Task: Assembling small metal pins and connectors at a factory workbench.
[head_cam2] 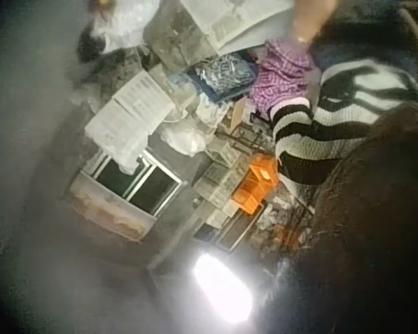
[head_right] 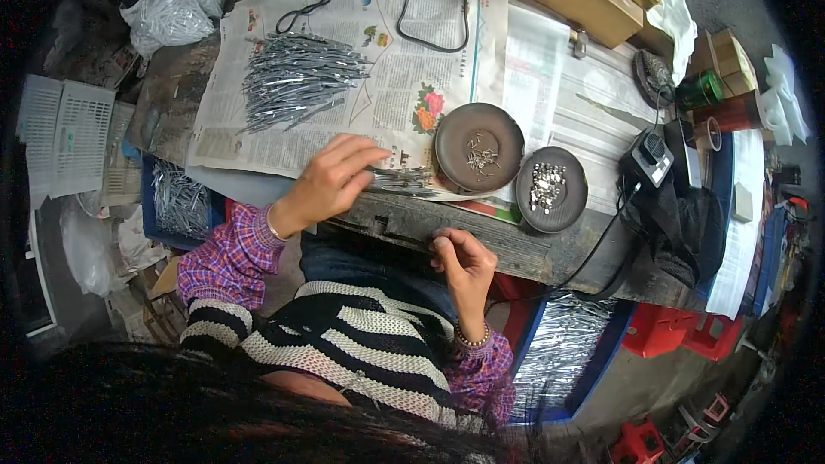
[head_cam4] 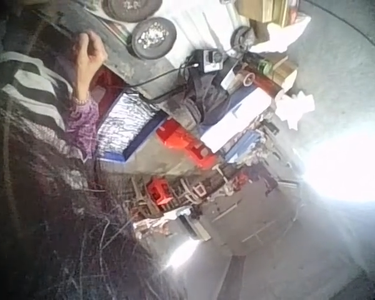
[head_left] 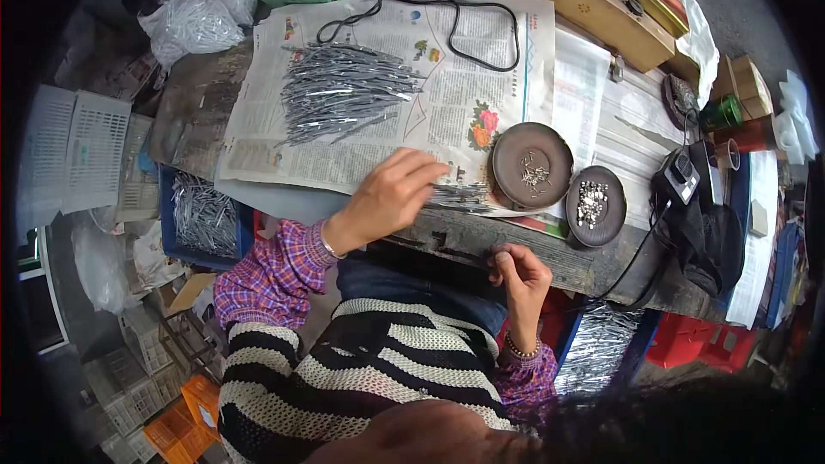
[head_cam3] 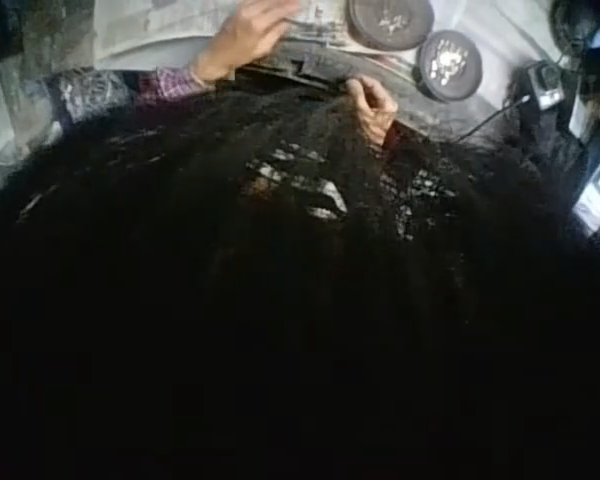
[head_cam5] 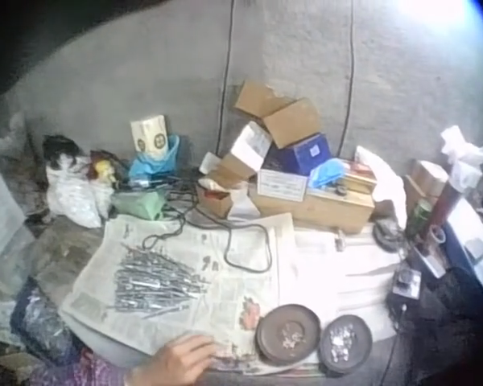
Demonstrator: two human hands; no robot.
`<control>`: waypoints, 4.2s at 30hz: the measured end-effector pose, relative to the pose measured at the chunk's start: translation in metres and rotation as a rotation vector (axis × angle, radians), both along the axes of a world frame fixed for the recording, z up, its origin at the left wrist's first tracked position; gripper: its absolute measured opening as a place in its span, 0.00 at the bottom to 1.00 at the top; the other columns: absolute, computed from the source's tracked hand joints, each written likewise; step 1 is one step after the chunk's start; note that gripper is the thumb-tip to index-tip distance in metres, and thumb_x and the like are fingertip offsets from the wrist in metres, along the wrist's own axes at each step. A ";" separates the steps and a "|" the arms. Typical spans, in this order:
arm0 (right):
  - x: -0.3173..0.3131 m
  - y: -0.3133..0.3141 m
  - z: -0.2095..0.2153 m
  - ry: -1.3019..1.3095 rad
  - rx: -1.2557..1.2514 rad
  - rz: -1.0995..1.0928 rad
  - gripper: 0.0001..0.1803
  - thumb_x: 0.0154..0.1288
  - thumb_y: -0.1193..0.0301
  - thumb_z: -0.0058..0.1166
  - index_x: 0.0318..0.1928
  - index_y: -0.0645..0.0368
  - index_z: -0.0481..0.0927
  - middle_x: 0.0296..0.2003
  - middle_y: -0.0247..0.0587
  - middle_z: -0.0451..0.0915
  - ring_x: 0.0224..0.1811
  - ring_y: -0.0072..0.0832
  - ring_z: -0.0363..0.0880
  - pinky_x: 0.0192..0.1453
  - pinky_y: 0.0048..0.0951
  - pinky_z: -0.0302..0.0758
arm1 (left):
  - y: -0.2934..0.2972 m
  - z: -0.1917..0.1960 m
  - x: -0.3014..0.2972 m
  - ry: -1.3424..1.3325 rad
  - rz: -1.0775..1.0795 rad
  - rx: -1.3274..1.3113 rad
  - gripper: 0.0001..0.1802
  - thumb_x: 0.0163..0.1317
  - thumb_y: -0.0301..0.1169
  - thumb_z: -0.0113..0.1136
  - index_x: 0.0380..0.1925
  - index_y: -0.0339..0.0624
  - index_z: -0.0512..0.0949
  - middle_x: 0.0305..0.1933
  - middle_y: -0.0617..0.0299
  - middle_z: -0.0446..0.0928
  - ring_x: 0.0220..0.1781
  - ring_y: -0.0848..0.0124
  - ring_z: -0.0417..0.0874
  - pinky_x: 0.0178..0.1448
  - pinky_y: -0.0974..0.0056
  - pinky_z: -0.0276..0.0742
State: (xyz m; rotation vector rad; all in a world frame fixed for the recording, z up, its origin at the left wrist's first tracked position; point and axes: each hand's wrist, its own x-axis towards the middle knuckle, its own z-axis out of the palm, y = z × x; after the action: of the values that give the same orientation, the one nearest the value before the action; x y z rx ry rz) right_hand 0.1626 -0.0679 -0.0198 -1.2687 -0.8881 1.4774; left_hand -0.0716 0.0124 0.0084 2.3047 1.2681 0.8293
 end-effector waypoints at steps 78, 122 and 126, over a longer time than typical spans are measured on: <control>-0.015 0.044 0.026 0.219 -0.103 0.456 0.19 0.70 0.67 0.45 0.56 0.66 0.72 0.36 0.33 0.80 0.28 0.16 0.74 0.34 0.18 0.73 | 0.019 0.045 0.002 0.041 -0.289 -0.165 0.08 0.49 0.19 0.58 0.32 0.35 0.75 0.28 0.52 0.76 0.32 0.54 0.79 0.37 0.58 0.74; 0.010 0.013 0.010 0.451 -0.240 -0.020 0.16 0.63 0.74 0.55 0.51 0.64 0.75 0.34 0.34 0.79 0.29 0.16 0.75 0.34 0.17 0.74 | 0.076 -0.004 0.075 -0.022 -0.389 0.045 0.08 0.42 0.21 0.63 0.26 0.38 0.76 0.34 0.58 0.76 0.44 0.59 0.77 0.49 0.59 0.68; 0.010 0.015 0.012 0.459 -0.238 -0.018 0.16 0.63 0.74 0.54 0.51 0.64 0.75 0.34 0.35 0.79 0.29 0.16 0.75 0.34 0.17 0.73 | 0.077 -0.001 0.077 -0.154 -0.324 -0.090 0.06 0.44 0.20 0.60 0.26 0.36 0.75 0.30 0.57 0.76 0.36 0.60 0.78 0.40 0.63 0.72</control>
State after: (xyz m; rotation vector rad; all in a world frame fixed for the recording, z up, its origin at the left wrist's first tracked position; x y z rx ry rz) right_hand 0.1724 -0.0533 -0.0073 -1.0320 -0.4062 1.8012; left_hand 0.0058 0.0899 0.0070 2.2440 0.8204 0.7985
